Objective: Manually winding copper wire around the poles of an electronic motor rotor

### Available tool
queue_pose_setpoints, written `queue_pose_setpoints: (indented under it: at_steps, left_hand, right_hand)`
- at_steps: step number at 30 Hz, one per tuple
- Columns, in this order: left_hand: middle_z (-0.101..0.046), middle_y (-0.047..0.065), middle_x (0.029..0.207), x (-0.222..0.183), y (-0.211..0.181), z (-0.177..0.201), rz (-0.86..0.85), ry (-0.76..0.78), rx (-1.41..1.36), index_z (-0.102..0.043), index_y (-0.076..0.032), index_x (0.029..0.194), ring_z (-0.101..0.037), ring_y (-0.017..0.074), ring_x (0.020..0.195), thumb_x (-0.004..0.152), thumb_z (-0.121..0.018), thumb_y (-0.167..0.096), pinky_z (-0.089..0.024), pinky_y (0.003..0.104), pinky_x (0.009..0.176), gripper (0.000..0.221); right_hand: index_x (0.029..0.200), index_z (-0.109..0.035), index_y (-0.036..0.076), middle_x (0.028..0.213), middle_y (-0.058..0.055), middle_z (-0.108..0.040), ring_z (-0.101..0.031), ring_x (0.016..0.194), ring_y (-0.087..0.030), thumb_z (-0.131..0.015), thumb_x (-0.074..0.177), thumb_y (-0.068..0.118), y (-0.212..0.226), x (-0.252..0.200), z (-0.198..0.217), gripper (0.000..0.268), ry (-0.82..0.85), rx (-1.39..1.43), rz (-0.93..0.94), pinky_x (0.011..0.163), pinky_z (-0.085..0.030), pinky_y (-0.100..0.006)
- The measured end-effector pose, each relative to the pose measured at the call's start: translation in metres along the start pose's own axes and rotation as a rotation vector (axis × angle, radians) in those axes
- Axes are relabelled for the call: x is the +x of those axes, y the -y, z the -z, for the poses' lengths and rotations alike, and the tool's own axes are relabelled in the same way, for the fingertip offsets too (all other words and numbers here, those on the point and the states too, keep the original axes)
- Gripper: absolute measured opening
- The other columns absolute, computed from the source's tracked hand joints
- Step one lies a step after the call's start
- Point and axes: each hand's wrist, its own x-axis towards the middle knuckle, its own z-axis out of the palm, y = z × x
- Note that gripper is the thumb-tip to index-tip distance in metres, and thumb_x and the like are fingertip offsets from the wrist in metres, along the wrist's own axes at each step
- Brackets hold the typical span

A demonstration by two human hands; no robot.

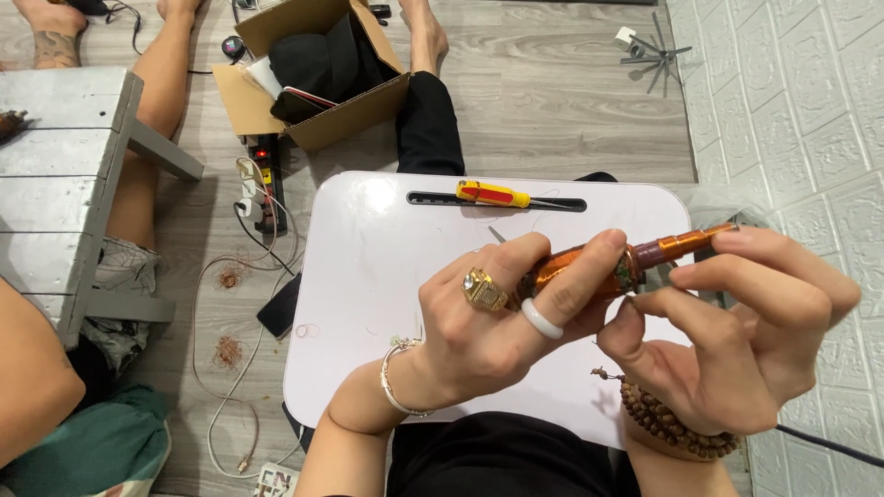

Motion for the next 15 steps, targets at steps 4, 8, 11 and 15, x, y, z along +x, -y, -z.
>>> queue_pose_setpoints:
  at_steps: [4, 8, 11, 15]
  left_hand:
    - [-0.060, 0.004, 0.096, -0.0002, 0.0011, -0.0016, 0.019, -0.006, 0.008, -0.072, -0.015, 0.125, -0.046, 0.0062, 0.062, 0.086, -0.098, -0.029, -0.046, 0.019, 0.054, 0.050]
    - [-0.058, 0.003, 0.096, -0.0007, 0.0014, -0.0020, 0.012, -0.013, 0.020, -0.072, -0.016, 0.125, -0.046, 0.0069, 0.063, 0.088, -0.093, -0.029, -0.046, 0.021, 0.055, 0.045]
    - [-0.056, 0.002, 0.096, -0.0010, 0.0017, -0.0045, 0.007, -0.016, 0.033, -0.072, -0.016, 0.126, -0.043, 0.0064, 0.061, 0.089, -0.091, -0.028, -0.044, 0.021, 0.053, 0.043]
    - [-0.057, 0.002, 0.095, -0.0016, 0.0040, -0.0076, 0.001, -0.034, 0.056, -0.072, -0.017, 0.126, -0.041, 0.0055, 0.060, 0.090, -0.091, -0.030, -0.043, 0.021, 0.052, 0.042]
  right_hand:
    - [0.078, -0.066, 0.007, 0.097, -0.013, -0.058, -0.043, 0.100, -0.036, -0.079, 0.090, 0.026, -0.0010, -0.0033, -0.0003, 0.026, 0.016, -0.088, -0.008, 0.093, -0.038, -0.050]
    - [0.084, -0.063, -0.005, 0.089, -0.019, -0.068, -0.057, 0.083, -0.034, -0.080, 0.086, 0.000, -0.0007, 0.0016, -0.0034, 0.017, 0.032, 0.054, 0.025, 0.078, -0.049, -0.047]
    - [0.083, -0.061, -0.008, 0.085, -0.022, -0.068, -0.060, 0.078, -0.033, -0.080, 0.084, 0.000, -0.0031, 0.0015, -0.0040, 0.021, 0.055, 0.129, 0.014, 0.071, -0.050, -0.043]
    - [0.080, -0.060, -0.012, 0.079, -0.026, -0.066, -0.059, 0.071, -0.032, -0.081, 0.072, -0.013, -0.0090, -0.0028, -0.0059, 0.022, 0.025, 0.210, -0.014, 0.065, -0.051, -0.040]
